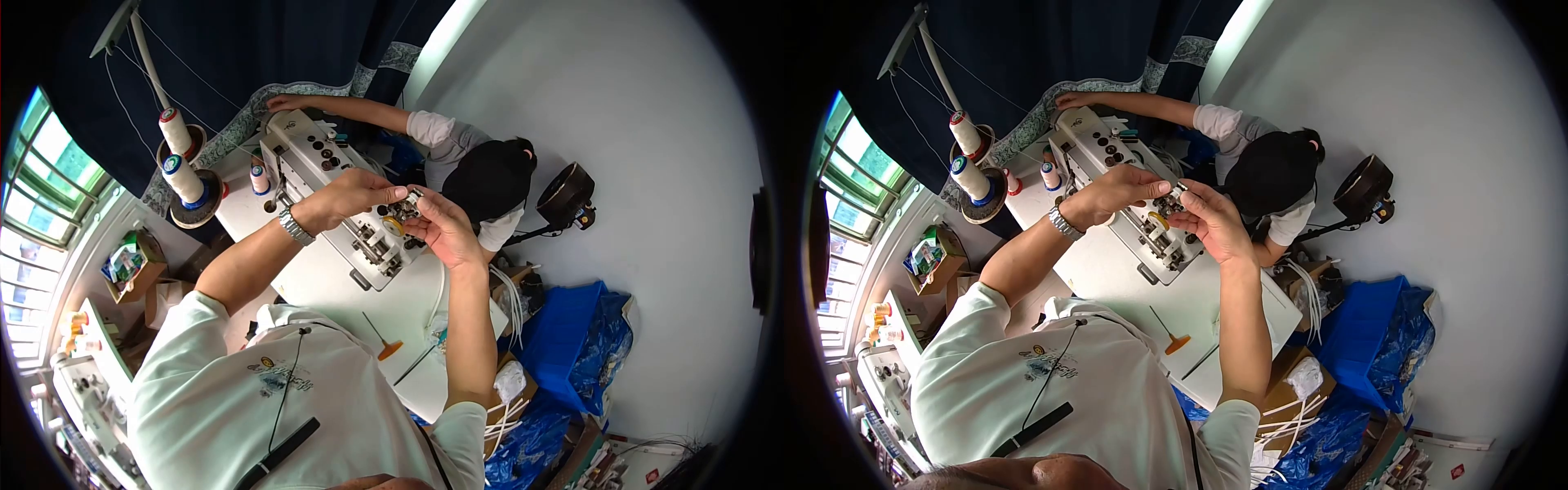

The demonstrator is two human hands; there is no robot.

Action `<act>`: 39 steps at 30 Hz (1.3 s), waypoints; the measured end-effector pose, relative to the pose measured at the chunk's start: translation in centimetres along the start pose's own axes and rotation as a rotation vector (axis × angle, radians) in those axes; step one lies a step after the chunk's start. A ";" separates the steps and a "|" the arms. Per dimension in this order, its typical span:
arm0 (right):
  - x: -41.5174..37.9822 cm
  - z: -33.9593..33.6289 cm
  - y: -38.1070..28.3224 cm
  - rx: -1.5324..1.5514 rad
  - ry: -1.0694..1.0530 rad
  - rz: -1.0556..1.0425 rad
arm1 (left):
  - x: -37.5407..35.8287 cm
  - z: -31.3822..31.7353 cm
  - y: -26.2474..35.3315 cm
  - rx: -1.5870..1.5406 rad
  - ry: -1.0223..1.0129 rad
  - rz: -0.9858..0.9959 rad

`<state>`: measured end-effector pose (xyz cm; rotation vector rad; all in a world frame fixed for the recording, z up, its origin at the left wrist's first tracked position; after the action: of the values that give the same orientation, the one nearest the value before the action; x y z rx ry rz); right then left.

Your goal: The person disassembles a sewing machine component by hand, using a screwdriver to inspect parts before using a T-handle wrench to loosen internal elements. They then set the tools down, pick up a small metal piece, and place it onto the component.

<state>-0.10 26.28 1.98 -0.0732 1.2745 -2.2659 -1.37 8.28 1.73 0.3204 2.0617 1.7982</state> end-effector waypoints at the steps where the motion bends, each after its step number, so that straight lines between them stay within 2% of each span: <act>1: 0.0 -0.2 -0.1 -0.002 0.000 -0.001 | -0.2 0.4 0.0 -0.067 -0.037 -0.027; 15: 0.3 -0.2 0.1 -0.016 -0.020 0.015 | 0.0 0.5 -2.0 -0.327 -0.125 -0.179; 18: 0.6 -0.3 0.0 -0.082 -0.011 -0.003 | 0.0 0.2 -1.8 -0.293 -0.156 -0.168; 20: 0.8 0.0 -0.4 -0.159 0.016 -0.042 | 0.1 -0.6 -0.8 -0.117 -0.120 -0.070; 22: 1.4 0.1 -1.2 -0.238 0.040 -0.092 | 0.1 -2.4 0.3 -0.161 0.020 0.012; 23: 1.7 0.0 -1.9 -0.276 0.066 -0.186 | 0.8 -3.7 0.5 -0.059 0.123 0.160; 24: 1.9 -0.1 -2.6 -0.315 0.092 -0.278 | 1.7 -4.4 -1.5 -0.058 0.121 0.159; 26: 2.6 -0.4 -2.6 -0.342 0.148 -0.306 | 2.9 -6.0 -3.6 0.950 0.437 0.355; 27: 3.3 -0.9 -2.2 -0.347 0.188 -0.299 | 2.7 -5.4 -4.1 1.057 0.491 0.291; 28: 4.0 -1.5 -1.6 -0.352 0.228 -0.290 | 2.9 -5.2 -5.1 1.058 0.493 0.289; 31: 7.0 -2.4 0.6 -0.473 0.278 -0.299 | 5.2 -3.8 -9.5 1.389 0.314 0.338; 32: 8.1 -3.5 1.3 -0.607 0.303 -0.365 | 5.6 -3.8 -10.6 1.386 0.312 0.338; 34: 10.2 -4.4 2.7 -0.657 0.287 -0.485 | 6.0 -3.7 -12.0 1.472 0.290 0.300; 39: 12.4 -5.4 4.2 -0.771 0.364 -0.450 | 5.1 -5.1 -11.6 1.415 0.334 0.415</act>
<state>-10.51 22.87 -6.91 -0.2527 2.4805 -2.0327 -7.27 4.00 -9.89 0.8725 3.3576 0.1684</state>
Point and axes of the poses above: each hand's wrist, its own x-axis towards the middle knuckle, its own z-axis out of the palm, y = z × x, the point moved 6 cm from there along x, towards the middle knuckle, and after that the axes turned 7 degrees about x, right-handed, at the moved point
